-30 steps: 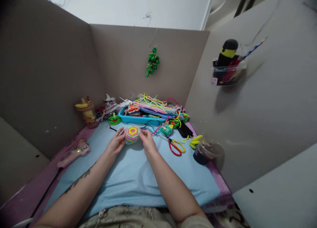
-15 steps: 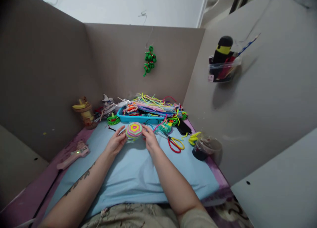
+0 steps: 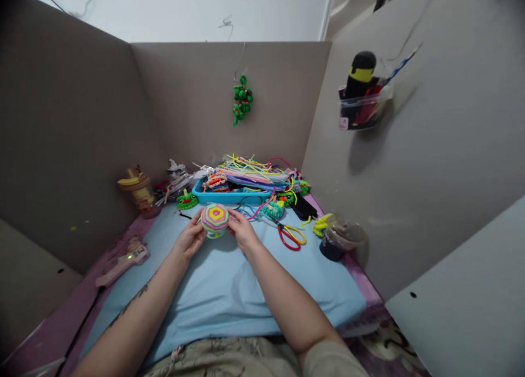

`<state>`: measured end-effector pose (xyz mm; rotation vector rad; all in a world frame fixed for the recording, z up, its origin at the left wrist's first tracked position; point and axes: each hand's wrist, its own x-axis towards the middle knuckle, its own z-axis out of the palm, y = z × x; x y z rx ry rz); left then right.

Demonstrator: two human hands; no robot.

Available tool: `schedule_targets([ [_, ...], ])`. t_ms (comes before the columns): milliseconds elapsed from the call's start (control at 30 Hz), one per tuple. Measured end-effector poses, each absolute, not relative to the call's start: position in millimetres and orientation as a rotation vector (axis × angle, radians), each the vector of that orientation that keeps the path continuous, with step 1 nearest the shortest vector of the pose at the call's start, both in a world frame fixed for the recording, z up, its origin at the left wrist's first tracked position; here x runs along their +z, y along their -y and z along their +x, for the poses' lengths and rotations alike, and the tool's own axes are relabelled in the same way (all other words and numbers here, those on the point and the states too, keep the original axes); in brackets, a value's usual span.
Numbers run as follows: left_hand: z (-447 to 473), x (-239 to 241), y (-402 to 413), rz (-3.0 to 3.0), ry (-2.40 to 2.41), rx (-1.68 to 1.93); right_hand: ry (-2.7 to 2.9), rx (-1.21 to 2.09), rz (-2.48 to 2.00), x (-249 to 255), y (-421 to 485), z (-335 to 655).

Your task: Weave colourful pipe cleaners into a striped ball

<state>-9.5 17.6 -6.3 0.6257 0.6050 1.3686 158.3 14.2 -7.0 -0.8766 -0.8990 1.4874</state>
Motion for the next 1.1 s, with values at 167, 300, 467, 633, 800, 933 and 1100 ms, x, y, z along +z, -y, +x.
schedule_targets([
  [167, -7, -3, -15, 0.691, -0.749, 1.399, 0.848, 1.468, -0.841, -3, -14, 163],
  [300, -4, 3, -11, 0.665, -0.771, 1.450, 0.878, 1.494, -0.828, -4, -13, 161],
  [467, 1, 6, -9, 0.574, -0.716, 1.434, 0.848, 1.559, -0.766, -8, -12, 153],
  [633, 1, 7, -8, 0.553, -0.671, 1.452, 0.895, 1.675, -0.733, -13, -11, 146],
  [800, -5, 7, -7, 0.577, -0.711, 1.436, 0.815, 1.682, -0.763, -11, -12, 151],
  [933, -7, 6, -7, 0.597, -0.740, 1.418, 0.846, 1.556, -0.807, -10, -14, 154],
  [1100, -6, 5, -6, 0.631, -0.762, 1.382, 0.927, 1.447, -0.863, -14, -15, 152],
])
